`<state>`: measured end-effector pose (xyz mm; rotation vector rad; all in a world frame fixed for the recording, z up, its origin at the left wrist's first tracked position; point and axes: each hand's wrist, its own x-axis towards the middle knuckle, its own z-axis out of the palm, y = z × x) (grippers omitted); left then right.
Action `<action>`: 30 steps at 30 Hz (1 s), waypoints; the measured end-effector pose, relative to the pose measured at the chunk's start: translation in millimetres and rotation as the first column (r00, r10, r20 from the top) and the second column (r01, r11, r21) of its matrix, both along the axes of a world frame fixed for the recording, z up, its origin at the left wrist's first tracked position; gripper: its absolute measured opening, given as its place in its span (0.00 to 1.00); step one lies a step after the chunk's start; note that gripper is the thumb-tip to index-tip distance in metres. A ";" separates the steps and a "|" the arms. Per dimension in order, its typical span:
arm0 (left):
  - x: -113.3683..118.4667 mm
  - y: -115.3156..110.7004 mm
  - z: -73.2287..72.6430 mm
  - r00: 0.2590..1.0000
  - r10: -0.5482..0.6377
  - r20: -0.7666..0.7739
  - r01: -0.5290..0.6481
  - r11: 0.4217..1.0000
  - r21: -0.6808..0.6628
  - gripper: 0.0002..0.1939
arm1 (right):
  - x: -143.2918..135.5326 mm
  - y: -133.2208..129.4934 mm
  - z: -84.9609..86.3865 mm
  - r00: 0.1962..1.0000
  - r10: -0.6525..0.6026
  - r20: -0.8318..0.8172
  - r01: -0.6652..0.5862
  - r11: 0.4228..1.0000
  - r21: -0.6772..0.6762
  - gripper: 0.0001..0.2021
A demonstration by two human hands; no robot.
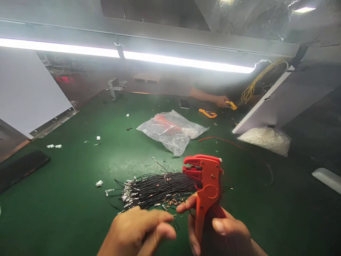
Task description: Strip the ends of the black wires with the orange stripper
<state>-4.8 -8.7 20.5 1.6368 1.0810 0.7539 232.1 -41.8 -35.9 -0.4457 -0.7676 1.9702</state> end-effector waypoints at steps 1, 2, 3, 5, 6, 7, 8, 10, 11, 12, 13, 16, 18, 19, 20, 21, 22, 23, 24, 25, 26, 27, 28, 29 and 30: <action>7.4 4.8 2.5 0.998 0.014 -0.068 -0.019 0.998 -0.065 0.11 | 1.0 -1.1 -0.6 1.000 -0.006 -0.007 0.006 1.000 -0.015 0.28; 15.5 8.8 3.1 0.998 -0.011 -0.065 0.002 0.990 -0.143 0.15 | 2.0 -2.4 -1.3 1.000 -0.012 -0.023 0.012 1.000 -0.026 0.28; 23.8 11.7 1.7 1.000 -0.021 -0.017 0.017 0.974 -0.225 0.18 | 2.7 -3.6 -2.1 0.999 -0.015 -0.048 0.013 0.999 -0.034 0.28; 38.1 14.4 -5.9 0.980 0.011 0.198 0.079 0.895 -0.439 0.29 | 3.2 -5.3 -3.9 0.992 -0.004 -0.130 -0.001 0.999 -0.035 0.26; 43.0 14.7 -10.8 0.954 0.062 0.292 0.108 0.838 -0.534 0.32 | 3.0 -5.8 -4.8 0.986 0.010 -0.166 -0.017 0.999 -0.038 0.25; 46.3 14.6 -15.5 0.921 0.102 0.375 0.139 0.814 -0.564 0.32 | 2.6 -6.0 -5.7 0.980 0.028 -0.197 -0.037 0.998 -0.041 0.24; 47.8 14.6 -19.3 0.886 0.137 0.443 0.156 0.812 -0.563 0.31 | 2.1 -6.1 -6.6 0.975 0.047 -0.215 -0.059 0.997 -0.050 0.24; 46.7 14.7 -22.8 0.856 0.113 0.505 0.194 0.834 -0.517 0.23 | 1.1 -6.0 -8.4 0.973 0.068 -0.220 -0.086 0.994 -0.072 0.24; 45.0 14.8 -22.5 0.860 0.087 0.503 0.193 0.857 -0.478 0.21 | 0.9 -5.9 -9.2 0.975 0.075 -0.211 -0.095 0.992 -0.083 0.24; 43.3 14.5 -21.3 0.877 0.056 0.478 0.182 0.881 -0.437 0.19 | 0.9 -5.7 -9.9 0.977 0.079 -0.199 -0.100 0.990 -0.096 0.25; 41.7 13.6 -19.5 0.901 0.046 0.431 0.139 0.911 -0.388 0.17 | 1.2 -5.5 -10.4 0.980 0.080 -0.184 -0.102 0.989 -0.110 0.26; 39.9 7.7 -15.4 0.938 0.198 0.284 -0.148 0.971 -0.187 0.14 | 2.2 -4.6 -9.5 0.989 0.104 -0.108 -0.117 0.985 -0.130 0.29; 39.4 3.6 -15.7 0.884 0.369 0.288 -0.368 0.928 -0.062 0.10 | 2.0 -4.2 -8.1 0.992 0.093 -0.083 -0.102 0.988 -0.119 0.30; 38.5 2.6 -16.6 0.841 0.424 0.338 -0.445 0.895 -0.014 0.08 | 1.5 -4.2 -7.8 0.992 0.083 -0.095 -0.094 0.989 -0.111 0.29; 37.1 2.8 -17.6 0.805 0.440 0.398 -0.488 0.873 0.021 0.06 | 0.8 -4.3 -7.9 0.990 0.075 -0.119 -0.088 0.990 -0.107 0.28; 35.1 3.9 -18.6 0.778 0.432 0.457 -0.507 0.861 0.048 0.04 | -0.1 -4.6 -8.7 0.987 0.069 -0.147 -0.086 0.991 -0.107 0.27; 32.6 5.9 -19.2 0.759 0.410 0.506 -0.506 0.860 0.063 0.04 | -1.0 -5.0 -10.0 0.983 0.076 -0.167 -0.095 0.989 -0.110 0.26; 29.8 8.4 -19.5 0.744 0.387 0.545 -0.499 0.864 0.066 0.04 | -2.0 -5.4 -11.7 0.980 0.094 -0.175 -0.115 0.987 -0.113 0.26; 26.8 11.0 -19.4 0.731 0.375 0.570 -0.492 0.869 0.059 0.04 | -2.9 -5.8 -13.7 0.979 0.110 -0.174 -0.131 0.984 -0.117 0.26; 24.0 13.5 -19.0 0.719 0.384 0.579 -0.493 0.870 0.036 0.05 | -3.8 -6.1 -15.7 0.979 0.124 -0.163 -0.144 0.982 -0.121 0.26; 21.4 15.4 -18.6 0.701 0.411 0.583 -0.508 0.862 0.003 0.05 | -4.7 -6.2 -17.7 0.979 0.135 -0.151 -0.155 0.980 -0.128 0.27; 19.0 16.8 -18.1 0.683 0.438 0.585 -0.526 0.850 -0.023 0.06 | -5.6 -6.3 -19.3 0.978 0.145 -0.148 -0.166 0.977 -0.137 0.28; 17.0 17.5 -17.9 0.664 0.467 0.584 -0.550 0.834 -0.042 0.07 | -6.6 -6.4 -20.6 0.977 0.155 -0.148 -0.177 0.974 -0.143 0.28; 15.3 17.6 -17.9 0.643 0.492 0.587 -0.578 0.814 -0.049 0.07 | -7.7 -6.5 -21.6 0.975 0.157 -0.158 -0.182 0.971 -0.155 0.29; 13.8 17.2 -18.3 0.627 0.507 0.591 -0.600 0.799 -0.049 0.08 | -9.0 -6.8 -22.3 0.972 0.160 -0.172 -0.189 0.968 -0.166 0.30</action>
